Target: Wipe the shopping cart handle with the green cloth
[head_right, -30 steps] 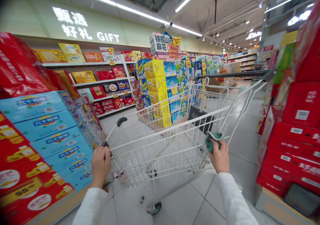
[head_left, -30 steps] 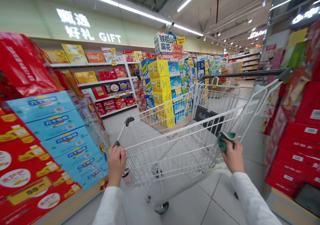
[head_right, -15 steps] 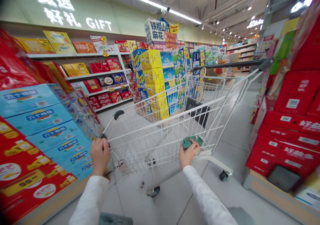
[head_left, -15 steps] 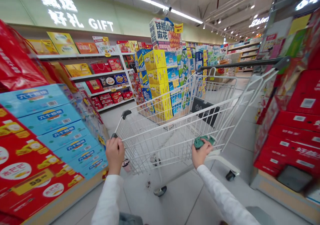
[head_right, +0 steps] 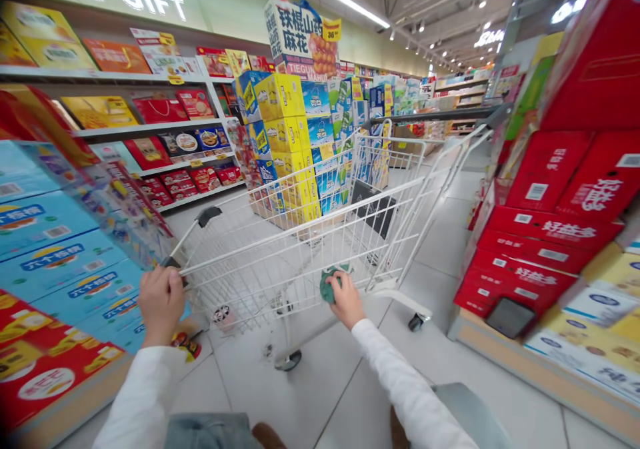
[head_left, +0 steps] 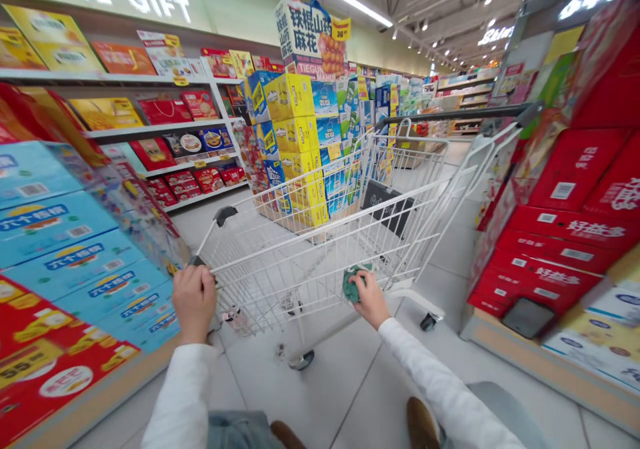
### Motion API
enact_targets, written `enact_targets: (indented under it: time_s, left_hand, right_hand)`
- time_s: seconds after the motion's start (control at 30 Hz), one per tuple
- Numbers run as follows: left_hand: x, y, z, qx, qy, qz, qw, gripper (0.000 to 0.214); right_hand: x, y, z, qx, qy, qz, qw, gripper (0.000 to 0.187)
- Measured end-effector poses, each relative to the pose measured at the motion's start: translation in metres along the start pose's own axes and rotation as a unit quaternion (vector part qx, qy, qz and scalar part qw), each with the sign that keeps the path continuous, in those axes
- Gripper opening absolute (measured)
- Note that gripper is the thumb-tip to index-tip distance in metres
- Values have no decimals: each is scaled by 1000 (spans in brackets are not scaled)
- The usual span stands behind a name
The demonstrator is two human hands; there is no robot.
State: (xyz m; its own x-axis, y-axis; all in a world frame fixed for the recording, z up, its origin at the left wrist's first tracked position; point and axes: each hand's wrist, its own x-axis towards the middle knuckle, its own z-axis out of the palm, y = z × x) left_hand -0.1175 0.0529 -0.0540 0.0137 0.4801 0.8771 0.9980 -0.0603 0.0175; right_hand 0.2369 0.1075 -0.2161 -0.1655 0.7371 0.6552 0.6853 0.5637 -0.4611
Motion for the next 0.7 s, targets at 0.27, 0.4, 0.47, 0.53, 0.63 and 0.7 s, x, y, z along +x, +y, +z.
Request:
enact_targets:
  time_s: [0.27, 0.4, 0.47, 0.53, 0.63, 0.7]
  left_hand:
    - [-2, 0, 4, 10, -2, -3, 1000, 27]
    - [0, 6, 4, 1, -2, -9, 1000, 27]
    - [0, 11, 4, -6, 5, -19, 1000, 28]
    - [0, 15, 5, -9, 14, -34, 999, 28]
    - [1, 20, 7, -6, 26, -59, 998, 28]
    - [1, 23, 8, -4, 30, -76, 997, 28]
  right_hand:
    - [12, 67, -40, 6, 232, 161, 959, 32]
    - [12, 78, -26, 46, 388, 344, 854, 37]
    - [13, 69, -12, 79, 388, 372, 839, 39]
    - [14, 51, 3, 107, 363, 367, 850, 40]
    - [18, 19, 24, 122, 344, 380, 850, 39]
    - [21, 0, 33, 120, 337, 393, 847, 38]
